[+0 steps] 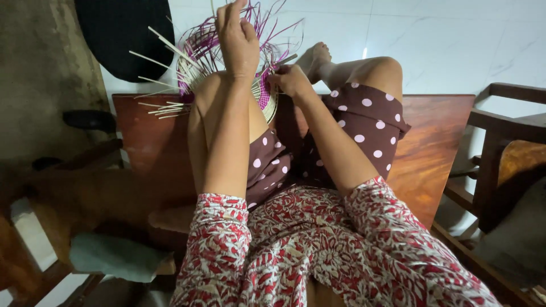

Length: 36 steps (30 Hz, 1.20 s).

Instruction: The person weaves a basket using purple and natural-colored reeds, interlacing strands by hand while seated cross-legged. The basket gradually takes shape as the person continues to weave the material around the frame.

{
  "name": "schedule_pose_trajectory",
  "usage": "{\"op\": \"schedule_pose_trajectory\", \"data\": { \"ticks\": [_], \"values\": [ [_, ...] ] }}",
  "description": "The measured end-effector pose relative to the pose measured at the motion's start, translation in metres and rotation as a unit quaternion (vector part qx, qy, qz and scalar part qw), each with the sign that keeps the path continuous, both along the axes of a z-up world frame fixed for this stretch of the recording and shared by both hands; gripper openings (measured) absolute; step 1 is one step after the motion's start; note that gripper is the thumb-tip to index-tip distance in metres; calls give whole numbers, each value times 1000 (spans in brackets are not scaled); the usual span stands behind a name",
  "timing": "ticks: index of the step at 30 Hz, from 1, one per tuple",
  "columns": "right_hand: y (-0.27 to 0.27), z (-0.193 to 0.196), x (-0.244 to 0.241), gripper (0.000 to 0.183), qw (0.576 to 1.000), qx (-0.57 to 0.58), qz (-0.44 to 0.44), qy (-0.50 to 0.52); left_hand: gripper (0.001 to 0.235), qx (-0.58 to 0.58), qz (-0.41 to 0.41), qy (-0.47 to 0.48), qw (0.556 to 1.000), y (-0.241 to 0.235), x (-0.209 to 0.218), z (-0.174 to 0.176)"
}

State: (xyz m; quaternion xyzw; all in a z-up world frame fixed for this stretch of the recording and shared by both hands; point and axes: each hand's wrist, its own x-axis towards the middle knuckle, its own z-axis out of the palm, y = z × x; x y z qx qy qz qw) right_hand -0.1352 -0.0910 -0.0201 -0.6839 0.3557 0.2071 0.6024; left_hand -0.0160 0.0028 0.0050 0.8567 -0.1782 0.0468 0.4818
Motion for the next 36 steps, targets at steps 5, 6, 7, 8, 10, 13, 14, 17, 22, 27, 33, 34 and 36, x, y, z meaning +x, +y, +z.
{"op": "schedule_pose_trajectory", "data": {
  "ticks": [5, 6, 7, 8, 10, 13, 14, 17, 22, 27, 33, 34, 36],
  "values": [
    [7, -33, 1, 16, 996, 1, -88, 28, 33, 42, -62, 91, 993, 1, -9, -2],
    [7, -26, 1, 16, 996, 1, -89, 28, 33, 42, -62, 90, 993, -2, -12, 1],
    [6, -18, 0, 12, 997, -8, -79, 23, 30, 94, -91, 156, 979, -4, -14, 5],
    [6, -11, 0, 10, 997, -17, -70, 19, 27, 146, -121, 219, 957, -7, -16, 9],
    [6, -32, -3, 9, 997, -17, -74, -12, 26, 175, -177, 237, 939, -9, -23, 14],
    [0, -29, -5, 18, 998, -14, -61, -31, 25, 212, -245, 265, 908, -11, -30, 21],
    [-1, -23, -6, 29, 999, -10, -44, -18, 23, 220, -257, 277, 899, -11, -33, 23],
    [-10, -1, -11, 13, 991, 105, -78, -7, 32, 213, -186, 332, 900, -14, -33, 36],
    [-4, 7, -9, 8, 999, -26, 12, 15, 24, 363, -149, 201, 897, -9, -27, 30],
    [-4, 5, -12, 13, 999, -31, 32, 1, 28, 344, -218, 269, 873, -7, -36, 67],
    [-7, -45, -23, 20, 990, -66, 63, -105, 26, 404, -254, 228, 849, -21, -47, 15],
    [-6, -38, -24, 15, 989, -76, 61, -108, 20, 428, -261, 169, 849, -22, -47, 1],
    [-5, -29, -24, 12, 988, -88, 61, -114, 22, 450, -264, 109, 846, -25, -47, -15]
  ]
}}
